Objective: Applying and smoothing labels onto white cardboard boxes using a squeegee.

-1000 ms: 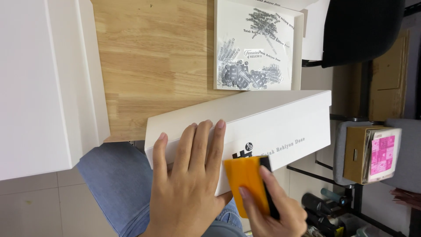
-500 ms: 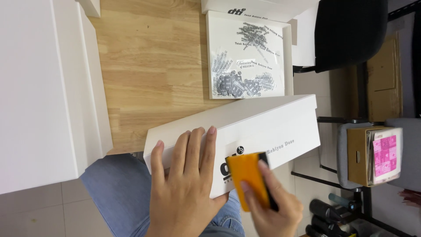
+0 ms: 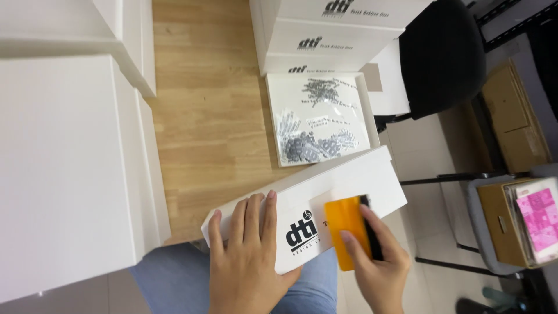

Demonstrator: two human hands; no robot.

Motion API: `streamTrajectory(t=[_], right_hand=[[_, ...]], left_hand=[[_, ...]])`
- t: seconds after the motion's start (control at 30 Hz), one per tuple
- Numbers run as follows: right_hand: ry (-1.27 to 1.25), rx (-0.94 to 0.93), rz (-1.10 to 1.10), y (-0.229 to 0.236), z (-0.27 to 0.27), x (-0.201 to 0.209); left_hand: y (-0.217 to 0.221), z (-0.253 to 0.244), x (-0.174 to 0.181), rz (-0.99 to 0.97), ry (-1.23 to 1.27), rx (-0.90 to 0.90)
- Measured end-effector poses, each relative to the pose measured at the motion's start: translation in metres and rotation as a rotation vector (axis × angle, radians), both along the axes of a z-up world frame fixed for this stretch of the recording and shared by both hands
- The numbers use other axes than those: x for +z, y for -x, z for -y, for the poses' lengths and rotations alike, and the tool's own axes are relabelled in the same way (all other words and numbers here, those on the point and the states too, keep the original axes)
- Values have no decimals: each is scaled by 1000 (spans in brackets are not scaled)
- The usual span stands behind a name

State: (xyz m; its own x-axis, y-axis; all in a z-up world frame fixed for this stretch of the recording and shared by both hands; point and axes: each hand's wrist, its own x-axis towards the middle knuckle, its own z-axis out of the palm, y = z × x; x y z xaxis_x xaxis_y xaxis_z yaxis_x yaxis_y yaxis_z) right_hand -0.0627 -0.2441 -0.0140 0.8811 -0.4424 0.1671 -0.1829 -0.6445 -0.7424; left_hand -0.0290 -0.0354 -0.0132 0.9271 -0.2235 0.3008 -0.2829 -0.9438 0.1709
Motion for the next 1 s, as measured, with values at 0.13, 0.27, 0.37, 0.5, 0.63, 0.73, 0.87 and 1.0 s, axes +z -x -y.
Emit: streamTrajectory(t=[0.13, 0.27, 0.37, 0.5, 0.63, 0.73, 0.87, 1.0], right_hand=[[-344, -219, 138, -6, 33, -7], [-256, -307, 425, -7, 84, -28], [-267, -331, 506, -9, 108, -36], [-617, -522, 333, -14, 121, -37], [-743, -509, 313, -22, 131, -62], [-698, -447, 267, -31, 134, -98], [-532, -331, 25, -48, 119, -152], [-341, -172, -310, -64, 79, -152]], left_hand=[[-27, -19, 6, 8, 22, -49], [-46, -53, 0, 5, -41, -184], [-44, -69, -7, 40, -171, -218], [-22, -58, -24, 137, -305, -160], [-7, -43, -43, 157, -318, -183], [-5, -43, -46, 214, -296, -214], [-6, -46, -46, 320, -108, -309], [-4, -47, -43, 495, 121, -394]])
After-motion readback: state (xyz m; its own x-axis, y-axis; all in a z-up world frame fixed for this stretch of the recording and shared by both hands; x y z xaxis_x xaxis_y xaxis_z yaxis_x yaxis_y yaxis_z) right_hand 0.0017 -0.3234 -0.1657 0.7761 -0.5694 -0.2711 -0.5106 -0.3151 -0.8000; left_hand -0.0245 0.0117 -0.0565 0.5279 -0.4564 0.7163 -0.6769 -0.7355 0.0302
